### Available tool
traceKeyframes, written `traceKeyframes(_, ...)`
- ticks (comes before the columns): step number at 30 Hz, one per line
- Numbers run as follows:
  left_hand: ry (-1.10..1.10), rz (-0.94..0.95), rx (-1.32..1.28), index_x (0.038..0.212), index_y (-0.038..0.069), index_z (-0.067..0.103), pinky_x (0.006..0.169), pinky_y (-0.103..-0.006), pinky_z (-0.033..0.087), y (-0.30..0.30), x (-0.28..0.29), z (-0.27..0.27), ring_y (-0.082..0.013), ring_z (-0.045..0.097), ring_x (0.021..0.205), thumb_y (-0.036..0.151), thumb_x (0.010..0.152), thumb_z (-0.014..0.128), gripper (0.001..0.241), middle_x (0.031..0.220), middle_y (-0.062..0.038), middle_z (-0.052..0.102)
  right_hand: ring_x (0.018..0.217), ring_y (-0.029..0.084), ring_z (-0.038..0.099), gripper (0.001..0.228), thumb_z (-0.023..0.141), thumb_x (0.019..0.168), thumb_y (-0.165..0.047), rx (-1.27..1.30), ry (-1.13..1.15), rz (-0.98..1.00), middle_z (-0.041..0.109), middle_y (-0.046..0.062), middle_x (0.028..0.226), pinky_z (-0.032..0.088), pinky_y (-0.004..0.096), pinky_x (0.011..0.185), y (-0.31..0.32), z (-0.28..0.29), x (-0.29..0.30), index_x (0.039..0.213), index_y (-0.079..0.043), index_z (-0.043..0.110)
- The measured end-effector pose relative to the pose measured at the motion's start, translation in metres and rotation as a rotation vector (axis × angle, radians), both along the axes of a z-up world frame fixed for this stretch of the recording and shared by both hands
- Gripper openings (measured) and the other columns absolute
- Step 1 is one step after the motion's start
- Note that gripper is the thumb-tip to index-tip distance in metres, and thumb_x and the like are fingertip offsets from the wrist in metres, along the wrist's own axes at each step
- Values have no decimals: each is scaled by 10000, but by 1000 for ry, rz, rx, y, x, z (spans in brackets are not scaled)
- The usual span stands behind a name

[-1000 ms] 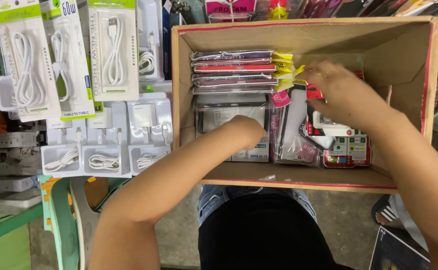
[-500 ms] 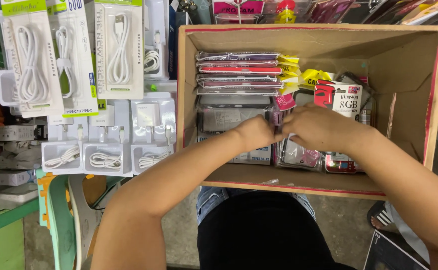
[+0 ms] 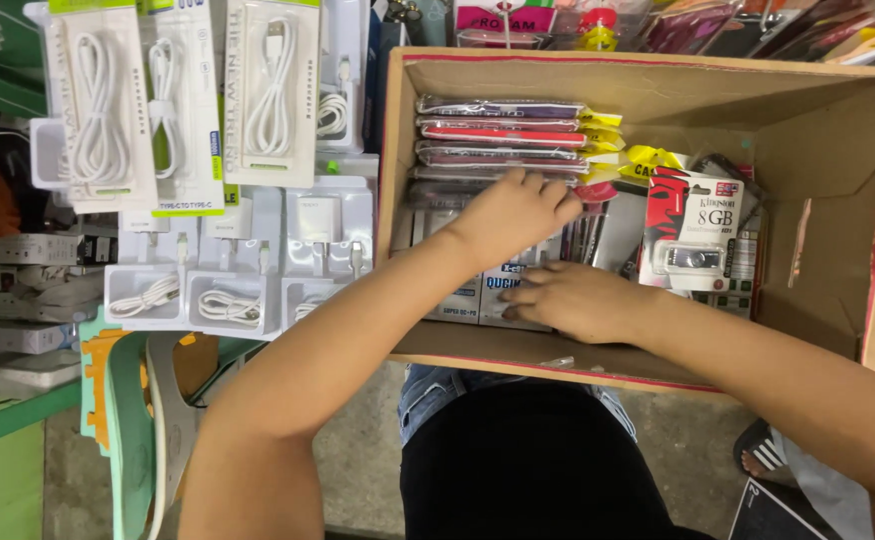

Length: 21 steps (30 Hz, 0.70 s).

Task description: The person takes charger boxes from a cardboard box, opens each box, places a charging adapter and coiled USB cable into the plastic blister insert, closes the box, and sets the finished box on the table with other packaged chargers. They repeat this packing process for several charger boxes one at a time.

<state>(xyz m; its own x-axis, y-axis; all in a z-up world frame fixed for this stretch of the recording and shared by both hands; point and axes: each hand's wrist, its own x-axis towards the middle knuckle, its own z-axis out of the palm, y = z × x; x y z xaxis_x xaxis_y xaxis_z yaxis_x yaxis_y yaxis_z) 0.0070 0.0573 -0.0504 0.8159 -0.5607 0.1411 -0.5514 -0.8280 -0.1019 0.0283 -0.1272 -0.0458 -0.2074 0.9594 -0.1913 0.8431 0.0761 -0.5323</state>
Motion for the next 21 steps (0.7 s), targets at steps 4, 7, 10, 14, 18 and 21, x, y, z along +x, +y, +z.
traceKeyframes(4,-111,54,-43,1043,146,578,796,-380,495,13,8,0,-218,671,912,179,855,607,193,967,-43,631,1244,293,494,418,574,855,-165,76,-153,113,535,39,1429,416,476,977,16,-13,-11,1262,-131,664)
traceKeyframes(7,-75,110,-65,1060,136,593,833,-382,494,18,11,-7,-219,663,920,159,873,613,190,964,-46,634,1344,256,438,392,529,885,-183,-10,-336,314,487,17,1491,393,413,1044,22,-28,-17,1256,-127,644)
traceKeyframes(10,-79,155,-62,1038,137,612,828,-387,497,20,13,-9,-218,670,910,158,827,621,213,946,-38,646,1328,243,448,440,523,882,-182,233,-356,299,505,-20,1493,385,399,1068,25,-52,-19,1306,-144,636)
traceKeyframes(14,-44,161,-44,1021,130,630,813,-386,494,22,17,-13,-226,674,921,146,827,628,195,948,-44,661,1386,268,401,470,533,857,-216,356,-403,330,469,30,1514,331,446,1146,31,-58,-22,1315,-172,627)
traceKeyframes(18,-58,162,-50,1009,129,636,813,-383,495,23,22,-21,-225,673,907,148,831,631,179,939,-42,663,1414,306,371,498,533,851,-215,347,-510,383,425,51,1561,299,465,1175,31,-52,-22,1341,-160,605)
traceKeyframes(21,-48,161,-61,994,124,635,795,-373,501,23,19,-21,-225,678,895,145,815,633,180,927,-47,660,1399,294,407,504,534,846,-208,404,-524,427,444,66,1545,331,442,1148,28,-38,-13,1338,-125,609)
